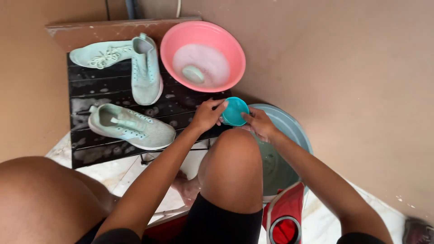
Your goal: The person washes a pair of light-colored sneakers by hand. They pour water from a small cup onto the shoes, scrub the soles and uppers with a brush, and rinse them repeatedly. The shoes are placed on a small black table during the process.
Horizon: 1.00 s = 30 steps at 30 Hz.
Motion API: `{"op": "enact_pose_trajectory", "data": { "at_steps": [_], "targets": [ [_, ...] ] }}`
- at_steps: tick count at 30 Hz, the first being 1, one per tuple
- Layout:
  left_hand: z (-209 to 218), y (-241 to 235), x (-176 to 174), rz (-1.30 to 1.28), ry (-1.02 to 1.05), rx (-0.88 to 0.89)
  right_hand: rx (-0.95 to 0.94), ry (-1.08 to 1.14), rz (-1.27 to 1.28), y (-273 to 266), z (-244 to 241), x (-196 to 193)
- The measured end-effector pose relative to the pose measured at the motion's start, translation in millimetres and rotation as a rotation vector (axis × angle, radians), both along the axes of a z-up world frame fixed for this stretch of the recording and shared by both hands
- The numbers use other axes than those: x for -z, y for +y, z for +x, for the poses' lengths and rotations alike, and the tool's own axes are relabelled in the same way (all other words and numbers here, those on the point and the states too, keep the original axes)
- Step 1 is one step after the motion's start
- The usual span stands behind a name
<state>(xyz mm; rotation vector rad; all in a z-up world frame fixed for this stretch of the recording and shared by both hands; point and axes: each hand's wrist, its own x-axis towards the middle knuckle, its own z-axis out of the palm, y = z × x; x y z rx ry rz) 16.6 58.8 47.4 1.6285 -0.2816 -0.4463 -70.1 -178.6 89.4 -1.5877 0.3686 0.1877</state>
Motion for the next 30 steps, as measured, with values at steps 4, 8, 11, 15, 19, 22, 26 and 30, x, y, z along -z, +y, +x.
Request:
{"op": "enact_pose_trajectory", "data": {
  "at_steps": [4, 8, 11, 15, 19, 22, 26, 30],
  "targets": [
    [-7, 21, -4, 0.061, 0.051, -0.082, -0.151, -0.027, -0.506, 9, 26, 29],
    [-12, 30, 2, 0.131, 0.028, -0.152, -0.238, 0.047, -0.672, 31, 33, 22],
    [-14, 46, -4, 0.144, 0.009, -0.151, -0.144, 0.078, -0.349, 32, 44, 37],
    [-8, 57, -2, 0.169, -0.07, -0.109, -0.18, 0.161, -0.33, 50, 38, -8],
    [16, 100, -39, 0.594, -0.398, -0.103, -0.566, 0.209, -1.043, 34, 71, -42],
    [35, 144, -75, 0.805, -0.537, -0.225, -0.673, 0.054, -1.278, 71, 92, -83],
    [80, 185, -56, 1.133, -0.418, -0.324, -0.764, -0.072, -1.154, 163, 120, -118],
    [88, 180, -46, 1.157, -0.208, -0.252, -0.671, -0.262, -1.156, 240, 191, -76]
  ]
}}
